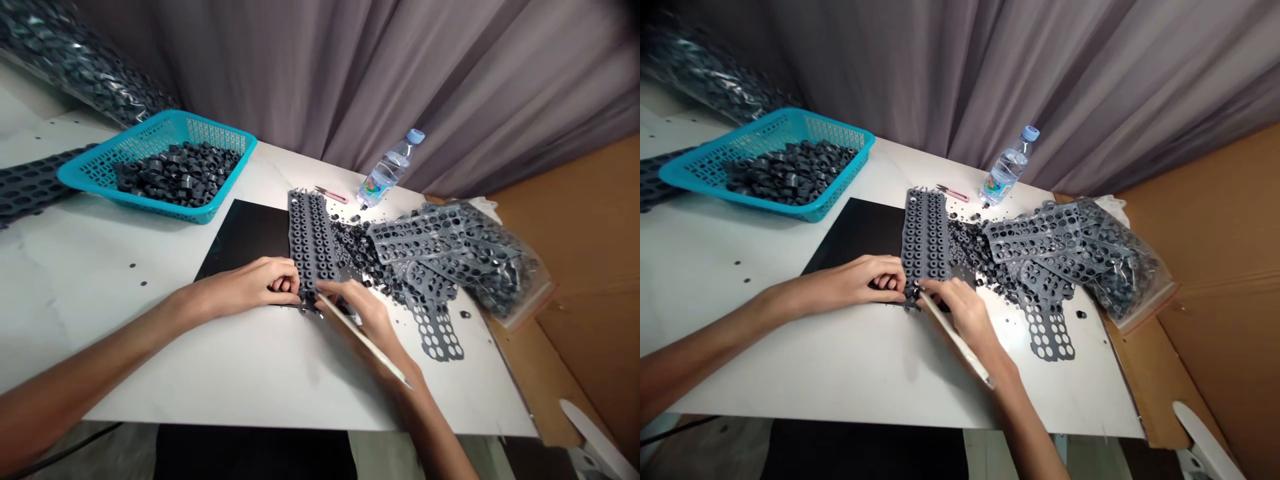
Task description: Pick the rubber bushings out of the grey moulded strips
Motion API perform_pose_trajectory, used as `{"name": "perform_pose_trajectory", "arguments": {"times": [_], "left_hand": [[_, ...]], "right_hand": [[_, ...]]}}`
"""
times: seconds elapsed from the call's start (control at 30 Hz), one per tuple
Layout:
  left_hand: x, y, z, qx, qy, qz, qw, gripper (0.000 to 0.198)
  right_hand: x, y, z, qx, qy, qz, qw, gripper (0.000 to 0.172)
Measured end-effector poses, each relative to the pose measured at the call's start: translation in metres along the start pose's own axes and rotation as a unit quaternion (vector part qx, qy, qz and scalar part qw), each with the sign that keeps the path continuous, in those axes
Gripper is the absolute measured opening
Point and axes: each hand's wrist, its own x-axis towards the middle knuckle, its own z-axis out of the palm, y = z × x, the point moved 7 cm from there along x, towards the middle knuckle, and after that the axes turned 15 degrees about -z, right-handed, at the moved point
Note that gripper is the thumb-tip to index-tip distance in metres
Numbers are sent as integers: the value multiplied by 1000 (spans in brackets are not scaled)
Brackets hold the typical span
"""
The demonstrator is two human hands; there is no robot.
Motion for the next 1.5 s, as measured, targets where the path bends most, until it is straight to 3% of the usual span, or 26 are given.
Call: {"name": "perform_pose_trajectory", "arguments": {"times": [0.17,0.47,1.5], "left_hand": [[0,0,0,-2,4,6,1000,28],[2,0,-1,-17,-1,8,1000,25],[4,2,0,-1,6,15,1000,23]], "right_hand": [[4,-9,15,-25,-54,-72,996,16],[6,-14,20,-124,-57,-108,985,24],[7,-15,20,-116,-60,-109,985,17]]}}
